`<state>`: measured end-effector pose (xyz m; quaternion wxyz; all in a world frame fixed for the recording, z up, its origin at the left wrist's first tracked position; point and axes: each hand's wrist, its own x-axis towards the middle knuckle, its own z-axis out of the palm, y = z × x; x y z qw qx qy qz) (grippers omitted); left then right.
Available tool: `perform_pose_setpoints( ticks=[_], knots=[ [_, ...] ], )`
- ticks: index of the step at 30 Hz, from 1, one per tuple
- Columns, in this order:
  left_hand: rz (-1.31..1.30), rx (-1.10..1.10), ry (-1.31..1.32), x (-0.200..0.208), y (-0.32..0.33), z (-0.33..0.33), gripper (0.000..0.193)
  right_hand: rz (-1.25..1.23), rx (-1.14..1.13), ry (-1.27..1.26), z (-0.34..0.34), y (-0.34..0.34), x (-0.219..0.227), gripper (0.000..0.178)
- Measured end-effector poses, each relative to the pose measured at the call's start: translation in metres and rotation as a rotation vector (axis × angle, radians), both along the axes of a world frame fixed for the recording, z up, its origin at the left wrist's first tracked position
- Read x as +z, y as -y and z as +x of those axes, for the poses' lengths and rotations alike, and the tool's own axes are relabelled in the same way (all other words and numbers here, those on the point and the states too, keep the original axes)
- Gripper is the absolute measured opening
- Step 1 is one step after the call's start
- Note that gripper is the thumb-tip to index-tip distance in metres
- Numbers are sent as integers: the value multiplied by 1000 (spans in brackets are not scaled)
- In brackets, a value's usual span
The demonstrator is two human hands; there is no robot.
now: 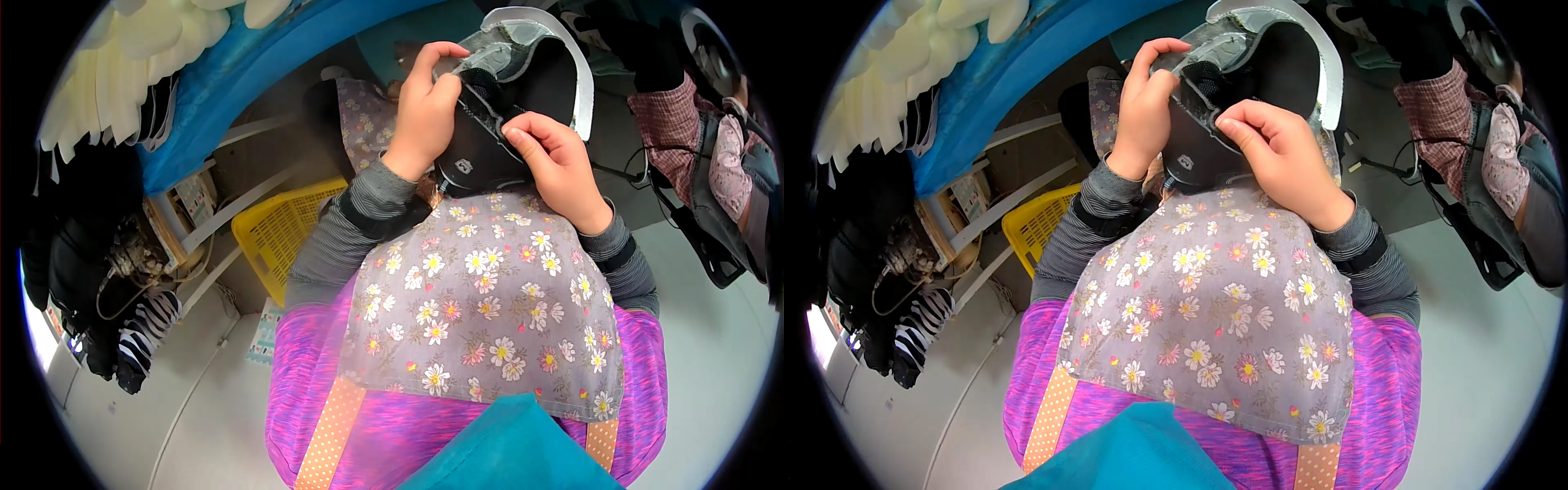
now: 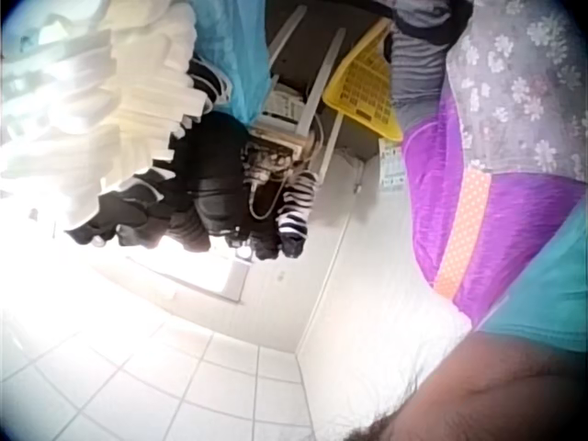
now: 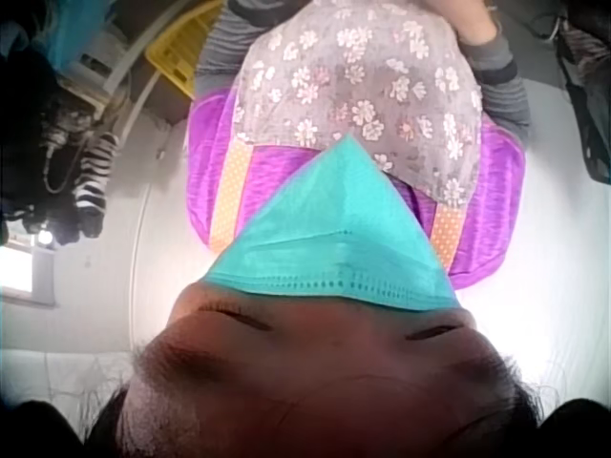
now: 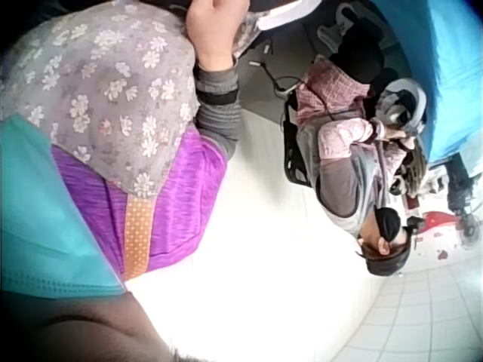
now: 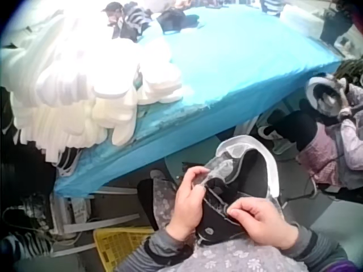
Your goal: Inserting white foam lining inserts into black shoe uppers.
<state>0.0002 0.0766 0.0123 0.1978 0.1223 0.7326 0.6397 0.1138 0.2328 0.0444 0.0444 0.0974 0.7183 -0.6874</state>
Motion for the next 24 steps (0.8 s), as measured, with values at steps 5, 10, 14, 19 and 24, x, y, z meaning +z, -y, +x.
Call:
perform_pose_setpoints(
  ticks=[5,10,14,19,24],
  knots=[
    [-48,-23,42,3,-4,3,33,54,35,-22,2,-1,17,16],
    [-20,-4,0,-2,-5,1,30,25,-14,-53,-1,2,26,15],
    [3,130,-201,-3,-17,2,29,211,71,-61,-11,4,35,14],
    [-64,208,-658,17,-16,-8,37,363,-161,-211,-21,1,25,16],
    [-318,-124,-728,48,-9,19,45,76,-221,-125,-23,4,15,10]
  ],
)
